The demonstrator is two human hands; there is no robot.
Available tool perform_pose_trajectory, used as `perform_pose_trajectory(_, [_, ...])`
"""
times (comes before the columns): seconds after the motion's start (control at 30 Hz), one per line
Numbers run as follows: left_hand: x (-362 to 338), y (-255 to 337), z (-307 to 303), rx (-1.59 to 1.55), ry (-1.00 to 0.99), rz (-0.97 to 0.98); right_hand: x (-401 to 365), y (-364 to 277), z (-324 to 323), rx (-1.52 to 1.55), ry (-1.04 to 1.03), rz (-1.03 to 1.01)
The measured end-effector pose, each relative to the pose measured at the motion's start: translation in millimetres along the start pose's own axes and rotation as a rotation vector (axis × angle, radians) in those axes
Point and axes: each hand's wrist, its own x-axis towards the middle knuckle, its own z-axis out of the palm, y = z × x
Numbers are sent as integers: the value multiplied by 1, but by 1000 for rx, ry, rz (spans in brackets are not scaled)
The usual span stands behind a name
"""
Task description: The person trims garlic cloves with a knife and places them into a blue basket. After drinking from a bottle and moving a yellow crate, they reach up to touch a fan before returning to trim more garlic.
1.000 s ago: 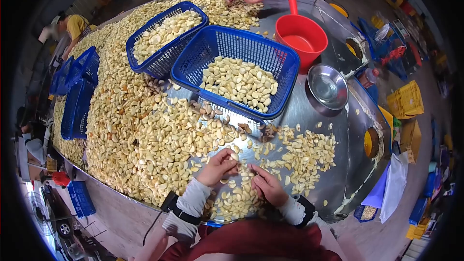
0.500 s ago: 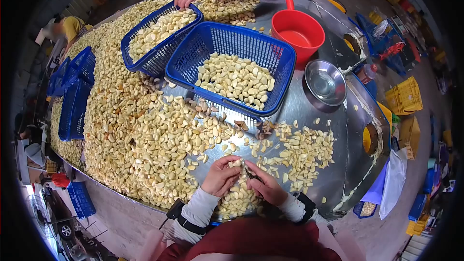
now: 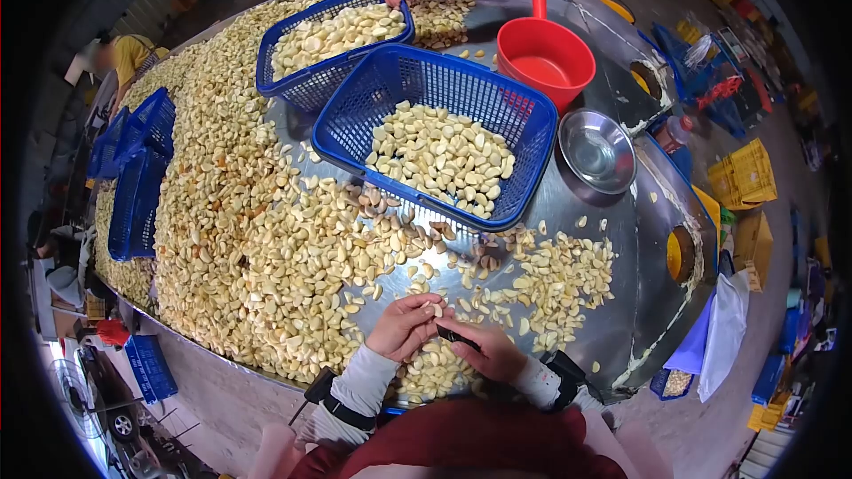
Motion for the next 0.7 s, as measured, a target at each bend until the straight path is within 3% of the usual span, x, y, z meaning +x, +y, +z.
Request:
perform_pose_trajectory(0.1, [-2, -2, -6, 87, 89, -31, 2, -8, 2, 136, 162, 31])
perform_pose_trajectory(0.17, [-4, 0, -10, 366, -52, 122, 2, -12, -2, 96, 120, 77])
perform_pose_trajectory(0.23, [-5, 2, -11, 383, -74, 162, 5, -12, -2, 56, 77, 118])
perform_pose_trajectory(0.33, [-7, 0, -10, 425, -95, 259, 9, -8, 0, 202, 110, -21])
perform_pose_trajectory(0.4, [-7, -7, -8, 453, -98, 319, 3, -3, -1, 614, -35, 409])
perform_pose_trajectory(0.43, [-6, -12, -10, 302, -72, 187, 1, 2, 2, 612, -36, 405])
perform_pose_trajectory(0.5, [-6, -2, 10, 106, 45, -38, 1, 12, 7, 979, 232, 527])
perform_pose_trajectory(0.53, [-3, 16, 27, 141, -16, 83, 2, 15, 6, 979, 232, 523])
perform_pose_trajectory(0.6, [5, 66, 66, 255, -231, 394, -1, 16, 11, 388, 248, 462])
perform_pose_trajectory(0.63, [5, 93, 98, 419, -188, 577, -3, 11, 16, 389, 243, 469])
perform_pose_trajectory(0.7, [13, 133, 130, 976, 21, 879, -6, -6, 27, -297, 99, 284])
